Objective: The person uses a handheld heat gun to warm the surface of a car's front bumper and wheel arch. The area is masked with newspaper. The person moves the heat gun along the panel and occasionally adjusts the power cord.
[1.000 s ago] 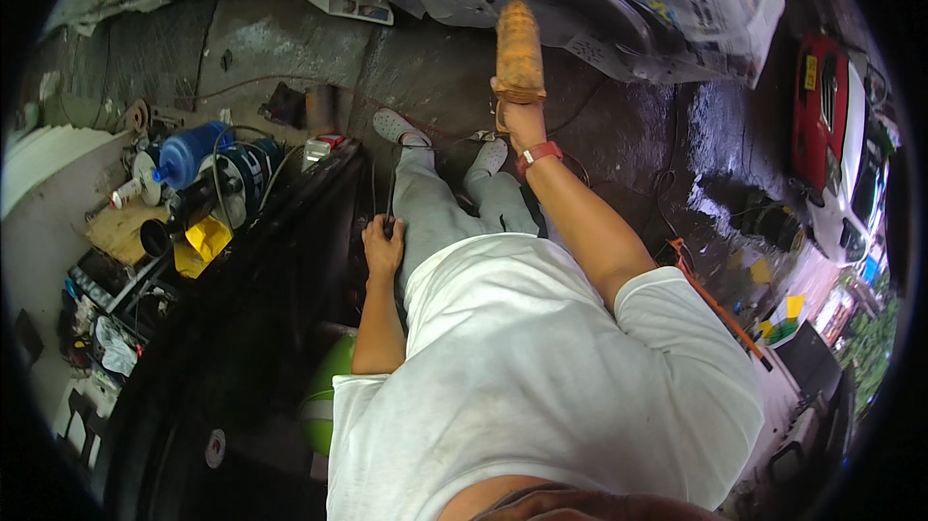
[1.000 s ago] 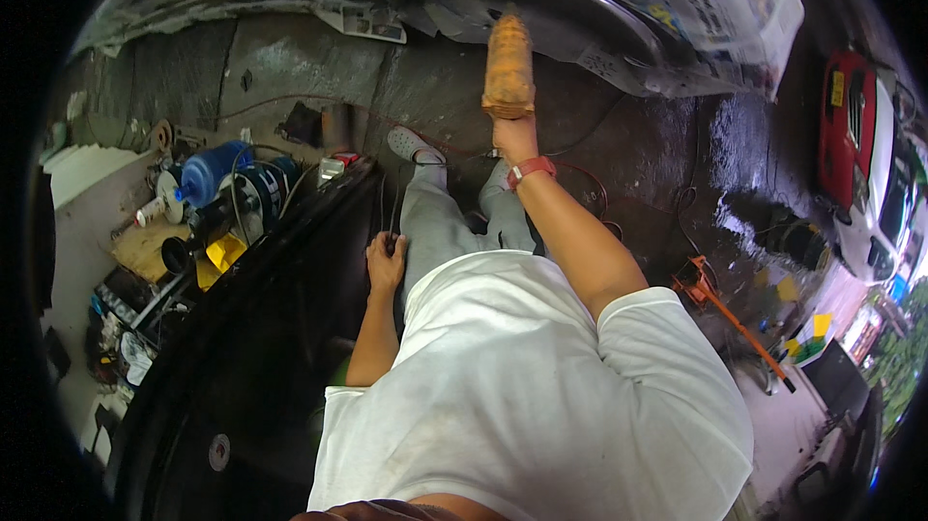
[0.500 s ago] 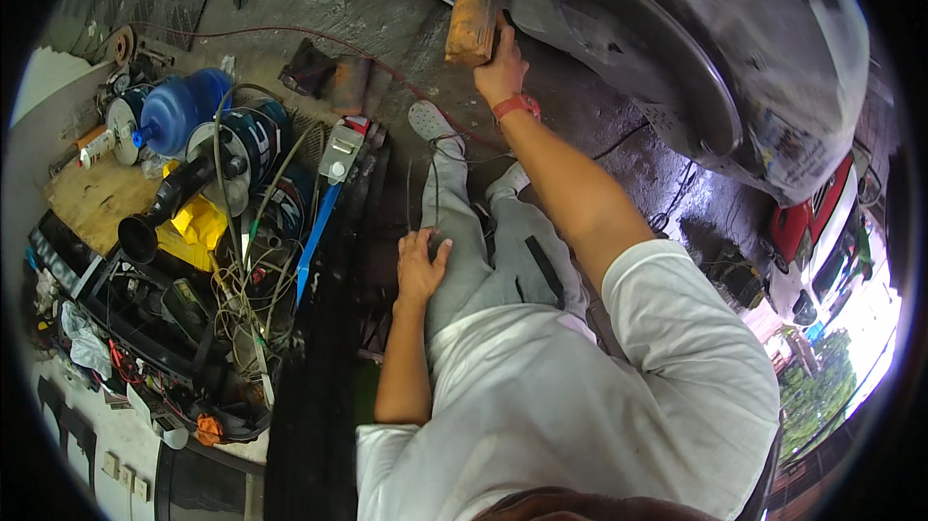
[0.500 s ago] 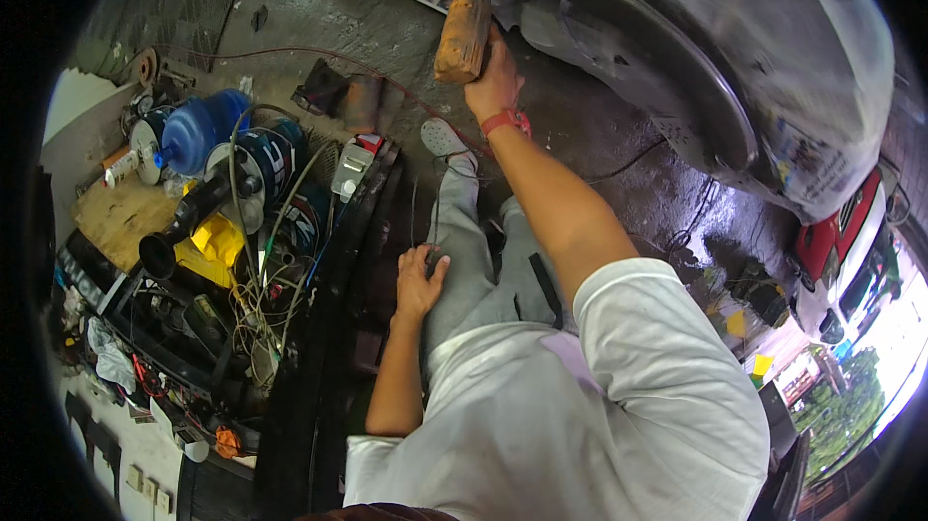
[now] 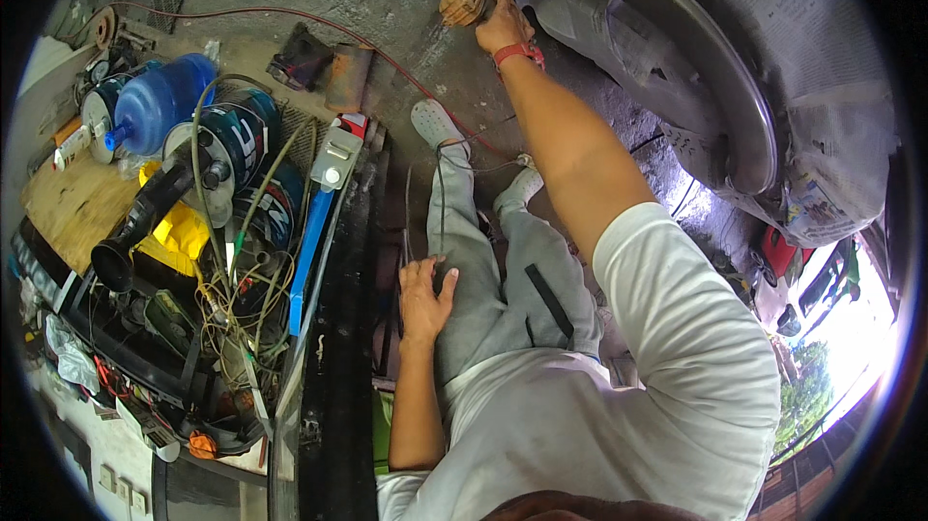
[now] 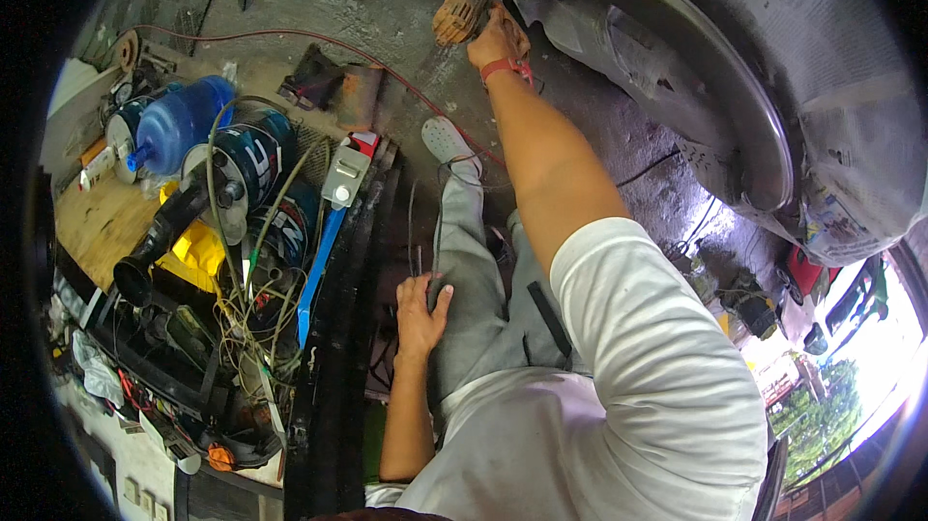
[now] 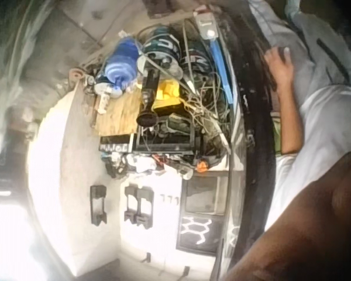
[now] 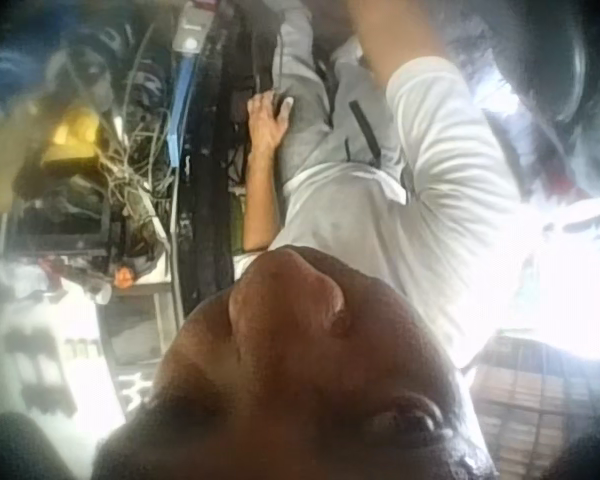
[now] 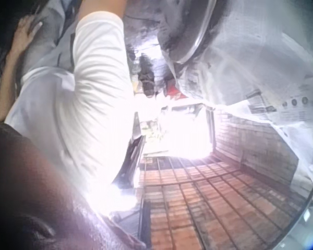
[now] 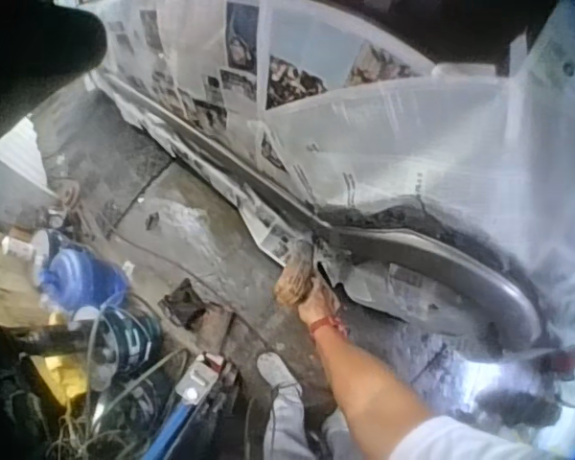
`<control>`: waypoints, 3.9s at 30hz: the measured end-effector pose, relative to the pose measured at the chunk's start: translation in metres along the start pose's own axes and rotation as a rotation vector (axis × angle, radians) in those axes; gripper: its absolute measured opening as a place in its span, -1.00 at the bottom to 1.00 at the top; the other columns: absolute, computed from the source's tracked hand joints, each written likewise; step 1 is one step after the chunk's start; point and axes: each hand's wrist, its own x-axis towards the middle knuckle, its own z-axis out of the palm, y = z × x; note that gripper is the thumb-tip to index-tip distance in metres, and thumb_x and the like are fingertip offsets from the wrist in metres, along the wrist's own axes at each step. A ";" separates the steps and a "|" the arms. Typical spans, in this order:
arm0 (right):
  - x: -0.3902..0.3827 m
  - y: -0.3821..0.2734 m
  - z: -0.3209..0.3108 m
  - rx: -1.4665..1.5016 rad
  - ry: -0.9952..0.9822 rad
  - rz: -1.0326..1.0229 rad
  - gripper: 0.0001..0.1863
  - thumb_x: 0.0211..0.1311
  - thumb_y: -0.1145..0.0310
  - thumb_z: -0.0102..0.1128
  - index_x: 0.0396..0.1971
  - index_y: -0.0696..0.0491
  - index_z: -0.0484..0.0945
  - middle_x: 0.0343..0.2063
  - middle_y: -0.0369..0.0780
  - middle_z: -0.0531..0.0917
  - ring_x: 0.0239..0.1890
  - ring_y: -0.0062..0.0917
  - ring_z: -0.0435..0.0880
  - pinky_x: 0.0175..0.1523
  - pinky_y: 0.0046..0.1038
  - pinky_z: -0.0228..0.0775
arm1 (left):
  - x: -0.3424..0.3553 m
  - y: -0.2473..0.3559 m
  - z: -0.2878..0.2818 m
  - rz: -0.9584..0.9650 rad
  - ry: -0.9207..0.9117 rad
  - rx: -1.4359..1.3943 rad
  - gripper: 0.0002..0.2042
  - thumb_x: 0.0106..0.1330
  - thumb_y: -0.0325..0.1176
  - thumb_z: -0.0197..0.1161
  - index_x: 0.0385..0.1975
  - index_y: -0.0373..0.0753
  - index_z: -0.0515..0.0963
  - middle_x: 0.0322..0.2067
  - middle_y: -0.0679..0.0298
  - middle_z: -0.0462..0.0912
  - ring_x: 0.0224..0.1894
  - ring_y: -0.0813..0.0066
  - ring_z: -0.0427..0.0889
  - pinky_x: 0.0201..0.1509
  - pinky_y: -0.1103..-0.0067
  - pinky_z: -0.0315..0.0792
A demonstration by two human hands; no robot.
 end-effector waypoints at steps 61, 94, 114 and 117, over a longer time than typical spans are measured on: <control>-0.053 0.241 -0.028 -0.001 0.346 -0.521 -0.47 0.08 0.45 0.41 0.08 0.12 0.46 0.07 0.02 0.59 0.17 0.01 0.56 0.24 -0.16 0.44 | 0.034 -0.013 0.243 0.077 -0.086 0.160 -0.43 0.23 0.09 0.34 0.13 -0.15 0.58 0.02 0.05 0.60 0.22 0.04 0.46 0.50 0.03 0.10; -0.411 0.424 -0.317 1.440 0.501 0.238 -0.79 0.46 0.33 0.27 -0.09 0.10 0.48 -0.42 -0.29 0.55 -0.44 -0.51 0.59 -0.29 -0.38 0.57 | -0.125 -0.013 0.178 -0.017 0.235 0.056 -0.63 0.54 -0.11 0.05 -0.15 -0.36 0.58 -0.14 -0.03 0.63 -0.04 -0.05 0.59 0.11 0.22 0.41; -0.387 0.249 -0.428 1.388 0.412 0.069 -0.81 0.46 0.34 0.26 -0.09 0.11 0.50 -0.40 -0.30 0.57 -0.51 -0.62 0.58 -0.43 -0.52 0.54 | -0.076 -0.020 0.113 -0.026 0.232 -0.090 -0.67 0.55 -0.14 0.12 -0.22 -0.34 0.60 -0.33 0.15 0.69 -0.23 0.36 0.62 -0.04 0.45 0.45; -0.357 0.178 -0.401 1.297 0.350 0.026 -0.75 0.46 0.31 0.28 -0.04 0.12 0.52 -0.38 -0.27 0.59 -0.50 -0.65 0.58 -0.43 -0.55 0.51 | -0.064 -0.020 0.097 -0.043 0.204 -0.110 -0.67 0.56 -0.14 0.12 -0.21 -0.34 0.61 -0.32 0.13 0.69 -0.23 0.35 0.62 -0.04 0.45 0.45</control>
